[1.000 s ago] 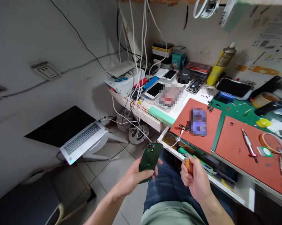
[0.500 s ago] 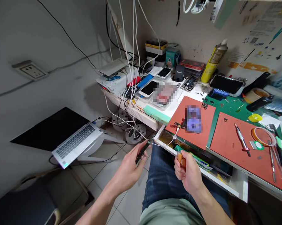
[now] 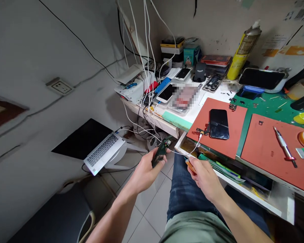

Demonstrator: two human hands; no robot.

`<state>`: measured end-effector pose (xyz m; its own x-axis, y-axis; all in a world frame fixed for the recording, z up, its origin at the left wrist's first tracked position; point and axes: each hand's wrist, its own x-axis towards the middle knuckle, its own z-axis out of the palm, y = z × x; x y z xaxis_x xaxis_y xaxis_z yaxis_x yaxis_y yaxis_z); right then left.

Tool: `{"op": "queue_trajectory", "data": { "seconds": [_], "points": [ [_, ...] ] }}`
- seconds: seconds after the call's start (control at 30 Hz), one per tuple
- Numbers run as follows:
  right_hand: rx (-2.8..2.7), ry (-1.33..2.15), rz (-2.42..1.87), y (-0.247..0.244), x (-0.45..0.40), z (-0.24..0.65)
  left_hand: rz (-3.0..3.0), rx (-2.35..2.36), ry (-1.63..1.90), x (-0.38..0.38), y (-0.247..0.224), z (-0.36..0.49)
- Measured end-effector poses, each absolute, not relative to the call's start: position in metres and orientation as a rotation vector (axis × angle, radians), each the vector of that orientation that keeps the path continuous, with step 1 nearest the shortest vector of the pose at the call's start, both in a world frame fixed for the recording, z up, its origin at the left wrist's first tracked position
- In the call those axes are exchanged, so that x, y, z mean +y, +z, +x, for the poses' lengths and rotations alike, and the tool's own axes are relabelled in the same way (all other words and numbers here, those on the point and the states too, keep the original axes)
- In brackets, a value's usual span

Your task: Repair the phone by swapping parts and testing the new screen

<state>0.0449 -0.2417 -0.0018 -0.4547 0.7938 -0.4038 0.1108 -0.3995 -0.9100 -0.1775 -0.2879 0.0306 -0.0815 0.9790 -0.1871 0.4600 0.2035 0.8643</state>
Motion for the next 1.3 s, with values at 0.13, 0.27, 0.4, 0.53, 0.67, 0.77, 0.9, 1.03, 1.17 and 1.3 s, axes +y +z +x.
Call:
{"op": "queue_trajectory", "data": {
  "seconds": [0.13, 0.27, 0.4, 0.53, 0.67, 0.77, 0.9, 1.03, 1.17, 1.3],
  "points": [
    [-1.568, 1.766, -1.251, 0.017, -0.235, 0.041, 1.373, 1.670, 0.795, -0.285, 0.032, -0.174],
    [-1.681, 1.669, -1.262, 0.035, -0.226, 0.037, 1.424, 1.679, 0.779, -0.282, 0.033, -0.170],
    [-1.743, 1.589, -1.251, 0.043, -0.221, 0.036, 1.524, 1.683, 0.763, -0.282, 0.031, -0.170],
    [-1.767, 1.543, -1.253, 0.044, -0.219, 0.036, 1.578, 1.720, 0.772, -0.283, 0.029, -0.171],
    [-1.788, 1.515, -1.270, 0.044, -0.218, 0.035, 1.605, 1.717, 0.766, -0.283, 0.030, -0.170],
    [-1.805, 1.515, -1.276, 0.045, -0.218, 0.034, 1.613, 1.707, 0.763, -0.283, 0.031, -0.169],
    [-1.807, 1.555, -1.314, 0.051, -0.218, 0.035, 1.627, 1.702, 0.759, -0.283, 0.031, -0.167],
    [-1.802, 1.597, -1.325, 0.058, -0.217, 0.037, 1.637, 1.693, 0.757, -0.283, 0.031, -0.167],
    [-1.815, 1.604, -1.338, 0.060, -0.216, 0.038, 1.644, 1.682, 0.764, -0.283, 0.028, -0.168],
    [-1.813, 1.605, -1.313, 0.058, -0.216, 0.038, 1.662, 1.686, 0.764, -0.284, 0.026, -0.168]
  ]
}}
